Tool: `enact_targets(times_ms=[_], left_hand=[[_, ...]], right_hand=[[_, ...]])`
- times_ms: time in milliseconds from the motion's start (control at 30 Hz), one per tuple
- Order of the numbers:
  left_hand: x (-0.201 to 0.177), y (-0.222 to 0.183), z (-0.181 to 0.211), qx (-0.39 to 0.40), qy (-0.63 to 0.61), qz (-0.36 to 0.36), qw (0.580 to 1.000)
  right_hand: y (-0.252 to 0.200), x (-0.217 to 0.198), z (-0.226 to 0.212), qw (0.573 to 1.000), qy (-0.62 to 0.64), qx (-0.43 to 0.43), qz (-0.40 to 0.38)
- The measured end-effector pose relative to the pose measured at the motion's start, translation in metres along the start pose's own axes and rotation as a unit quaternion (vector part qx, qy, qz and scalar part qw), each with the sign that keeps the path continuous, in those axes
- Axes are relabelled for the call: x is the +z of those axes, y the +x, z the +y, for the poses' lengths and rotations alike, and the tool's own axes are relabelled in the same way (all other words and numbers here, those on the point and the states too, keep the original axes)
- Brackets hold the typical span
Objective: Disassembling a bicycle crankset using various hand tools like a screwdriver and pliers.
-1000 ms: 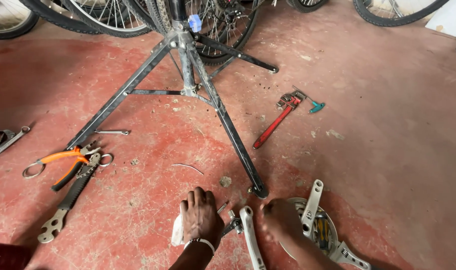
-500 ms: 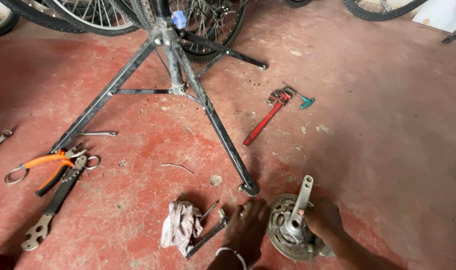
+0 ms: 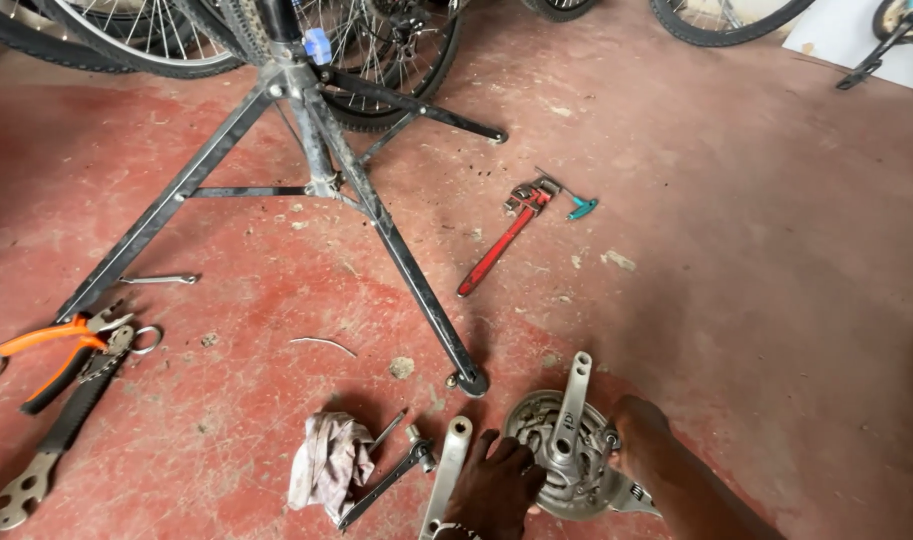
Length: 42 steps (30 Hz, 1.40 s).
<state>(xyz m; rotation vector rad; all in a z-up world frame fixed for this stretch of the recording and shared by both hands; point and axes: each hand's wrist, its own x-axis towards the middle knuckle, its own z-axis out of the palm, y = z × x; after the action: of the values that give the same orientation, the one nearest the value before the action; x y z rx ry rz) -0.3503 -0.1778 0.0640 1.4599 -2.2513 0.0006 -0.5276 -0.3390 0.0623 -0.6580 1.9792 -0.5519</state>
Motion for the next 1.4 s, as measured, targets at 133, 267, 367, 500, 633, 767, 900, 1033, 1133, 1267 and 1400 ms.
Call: enact_targets(times_ms=[133, 267, 367, 500, 633, 767, 900, 1033, 1133, 1267, 1400], left_hand=[[-0.035, 0.014, 0.001, -0.017, -0.143, 0.033, 0.989], [-0.088, 0.052, 0.014, -0.123, -0.228, 0.026, 0.966], [-0.13, 0.087, 0.014, -0.18, -0.152, -0.009, 0.972], [-0.201, 0.108, 0.005, -0.27, -0.181, 0.055, 0.944], [-0.278, 0.096, 0.008, -0.43, -0.315, 0.051, 0.844], [-0.346, 0.08, 0.024, -0.451, -0.536, 0.158, 0.696], [-0.41, 0.047, 0.058, -0.458, -0.617, 0.317, 0.555], [-0.413, -0.002, 0.07, -0.435, -0.66, 0.448, 0.418], [-0.452, -0.013, 0.092, -0.499, -0.61, 0.401, 0.468], [-0.482, -0.02, 0.093, -0.497, -0.608, 0.318, 0.531], [-0.493, -0.009, 0.084, -0.469, -0.65, 0.276, 0.53]], right_hand=[[-0.013, -0.004, -0.018, 0.98, 0.168, 0.102, -0.033], [-0.038, -0.018, -0.063, 0.96, 0.25, 0.104, -0.072], [-0.022, -0.03, -0.089, 0.919, 0.292, 0.082, -0.253], [-0.063, -0.044, -0.14, 0.85, 0.408, 0.087, -0.321], [-0.141, -0.072, -0.178, 0.855, 0.422, 0.069, -0.292], [-0.196, -0.102, -0.204, 0.859, 0.409, 0.058, -0.302], [-0.29, -0.133, -0.205, 0.866, 0.403, -0.022, -0.295], [-0.391, -0.169, -0.185, 0.871, 0.389, -0.082, -0.288], [-0.446, -0.183, -0.168, 0.863, 0.4, -0.118, -0.284], [-0.469, -0.191, -0.147, 0.852, 0.394, -0.151, -0.31], [-0.439, -0.183, -0.134, 0.804, 0.415, -0.206, -0.373]])
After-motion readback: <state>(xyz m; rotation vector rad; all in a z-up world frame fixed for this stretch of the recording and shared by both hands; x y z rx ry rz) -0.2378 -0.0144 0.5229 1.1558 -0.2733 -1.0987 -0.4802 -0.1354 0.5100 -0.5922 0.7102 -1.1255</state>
